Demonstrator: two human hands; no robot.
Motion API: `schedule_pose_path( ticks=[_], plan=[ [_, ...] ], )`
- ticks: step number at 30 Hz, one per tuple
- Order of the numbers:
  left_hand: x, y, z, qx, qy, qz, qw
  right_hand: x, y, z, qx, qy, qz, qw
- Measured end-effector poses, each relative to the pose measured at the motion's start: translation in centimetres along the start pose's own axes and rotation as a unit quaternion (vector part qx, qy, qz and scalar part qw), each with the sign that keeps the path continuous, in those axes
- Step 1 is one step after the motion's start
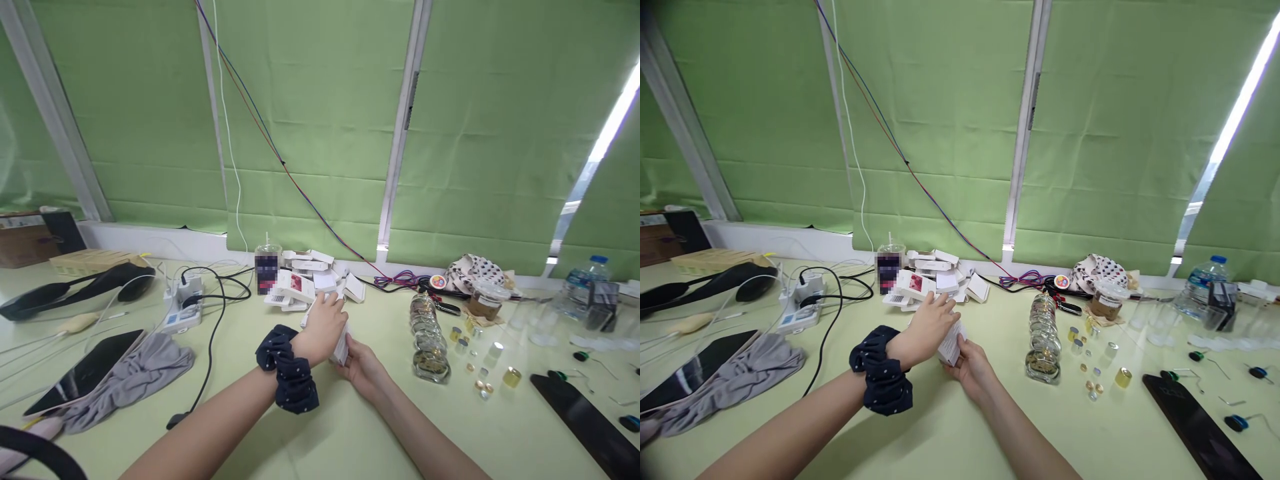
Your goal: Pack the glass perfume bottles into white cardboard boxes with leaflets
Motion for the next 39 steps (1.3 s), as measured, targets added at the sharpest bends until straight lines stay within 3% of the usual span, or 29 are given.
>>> schedule_pose_path(
  ticks=[12,19,25,30,35,39],
  plan=[
    [0.3,-0.7,-1.8,0.006,0.016,-0.002,1.000,0.0,1.3,-0.5,-0.040,-0.039,-0.079,0.995],
    [0.1,0.2,-2.1,0.027,0.024,-0.055,0.998,0.3,0.0,-1.1,0.029,-0.042,0.023,0.998],
    [0.1,1.2,-5.6,0.111,-0.035,-0.079,0.990,0.7,-2.2,-4.2,0.119,-0.103,0.124,0.980],
    [0.4,3.2,-8.4,0.175,-0.088,-0.110,0.974,1.1,-3.9,-4.9,0.175,-0.087,0.158,0.968],
    [0.2,5.4,-9.4,0.266,-0.075,-0.129,0.952,1.1,-5.4,-5.5,0.290,-0.102,0.245,0.919],
    [0.1,6.4,-8.8,0.374,-0.040,-0.133,0.917,1.0,-6.1,-6.6,0.451,-0.128,0.285,0.836]
  ],
)
Point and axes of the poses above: each hand's wrist, its own x-axis away from the middle knuckle, its own y-axis out of the palm, z = x × y, the point moved 6 cm from there along -x, towards the middle knuckle, and after that the axes turned 4 degrees about -z, right-handed, at the moved point
